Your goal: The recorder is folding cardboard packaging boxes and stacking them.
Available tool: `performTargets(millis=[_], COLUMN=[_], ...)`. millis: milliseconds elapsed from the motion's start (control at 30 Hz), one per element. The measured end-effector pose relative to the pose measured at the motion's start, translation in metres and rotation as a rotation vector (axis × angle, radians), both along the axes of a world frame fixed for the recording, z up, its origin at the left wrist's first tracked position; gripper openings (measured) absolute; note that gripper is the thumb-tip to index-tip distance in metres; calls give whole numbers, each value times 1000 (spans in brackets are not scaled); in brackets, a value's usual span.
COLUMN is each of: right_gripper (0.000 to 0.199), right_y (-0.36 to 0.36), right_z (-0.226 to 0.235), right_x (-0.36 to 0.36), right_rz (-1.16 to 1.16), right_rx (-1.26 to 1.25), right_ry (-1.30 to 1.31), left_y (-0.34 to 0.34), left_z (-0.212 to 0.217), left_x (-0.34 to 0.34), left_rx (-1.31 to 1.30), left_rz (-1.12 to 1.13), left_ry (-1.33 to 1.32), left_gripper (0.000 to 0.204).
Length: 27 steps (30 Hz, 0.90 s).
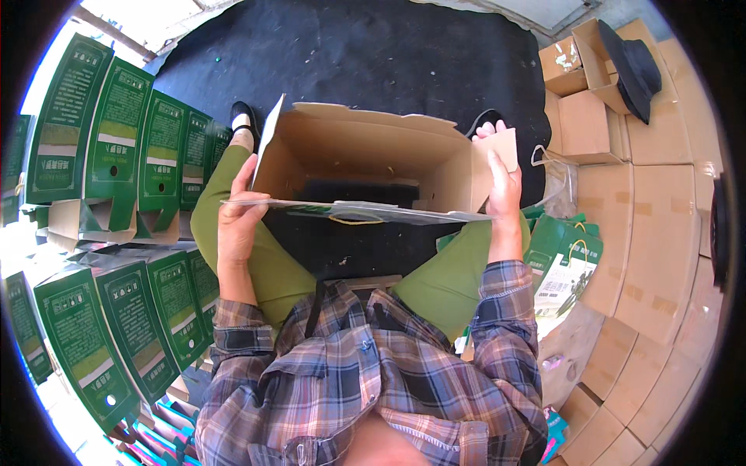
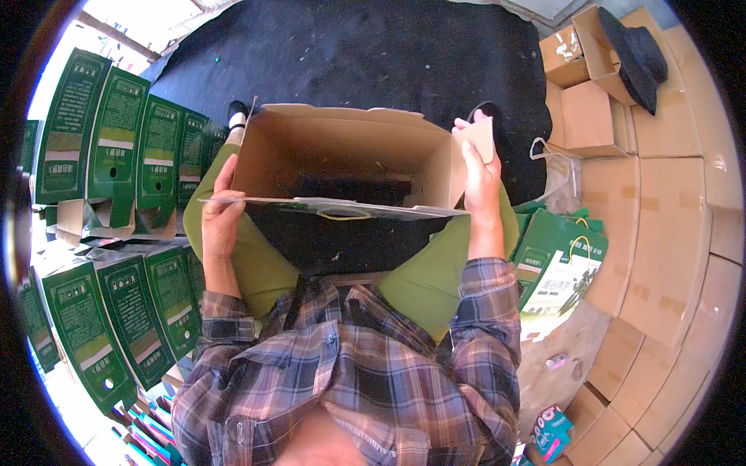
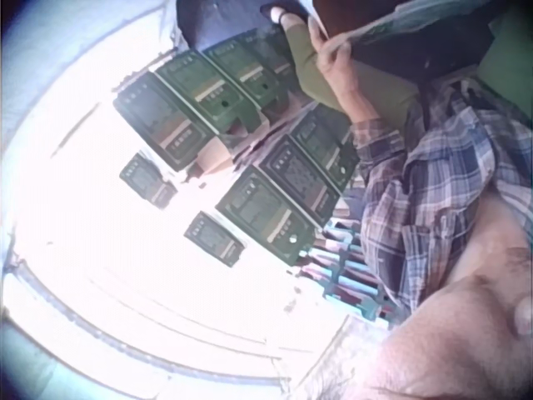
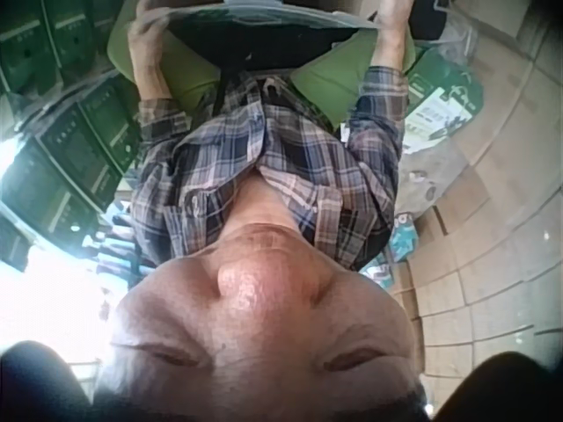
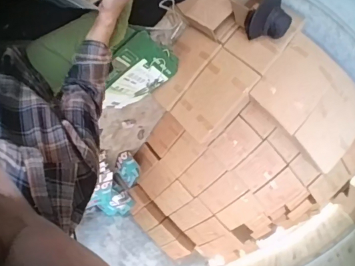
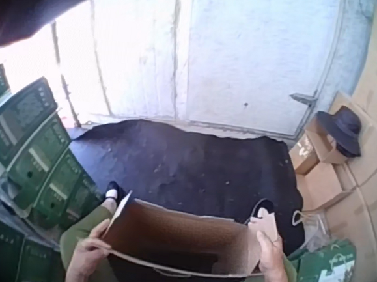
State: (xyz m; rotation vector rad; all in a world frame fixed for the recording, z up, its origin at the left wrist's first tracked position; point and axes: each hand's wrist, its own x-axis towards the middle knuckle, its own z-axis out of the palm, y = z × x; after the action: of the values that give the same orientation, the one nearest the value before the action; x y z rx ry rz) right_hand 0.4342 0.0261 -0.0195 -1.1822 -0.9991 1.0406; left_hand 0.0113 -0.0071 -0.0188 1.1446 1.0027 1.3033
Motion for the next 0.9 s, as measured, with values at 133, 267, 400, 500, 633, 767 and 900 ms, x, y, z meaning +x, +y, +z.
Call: performTargets(millis=[133, 267, 400, 500, 633, 767, 900], right_gripper=[52, 52, 52, 51, 50, 50, 52], right_y=[2, 4, 6, 3, 3, 1, -2], right_z=[-3, -10, -12, -12, -12, -8, 0], right_x=[-5, -12, -11, -12, -13, -16, -19], right_rz=[62, 64, 90, 91, 101, 128, 140], right_rx=[-4, -12, 0, -3, 13, 8, -13], right_ry=[52, 96, 63, 88, 40, 0, -13], left_y=[-2, -7, 1, 8, 12, 23, 43], left_z=[4, -9, -9, 7, 16, 19, 18], left_x=[20, 19, 21, 31, 39, 52, 56], left_rx=[-36, -147, 38, 214, 529, 713, 484], left_rz=[56, 194, 324, 414, 478, 12, -78], left_ry=[140, 115, 442, 809, 1496, 1414, 1238], left_gripper=[23, 39, 60, 68, 69, 62, 80])
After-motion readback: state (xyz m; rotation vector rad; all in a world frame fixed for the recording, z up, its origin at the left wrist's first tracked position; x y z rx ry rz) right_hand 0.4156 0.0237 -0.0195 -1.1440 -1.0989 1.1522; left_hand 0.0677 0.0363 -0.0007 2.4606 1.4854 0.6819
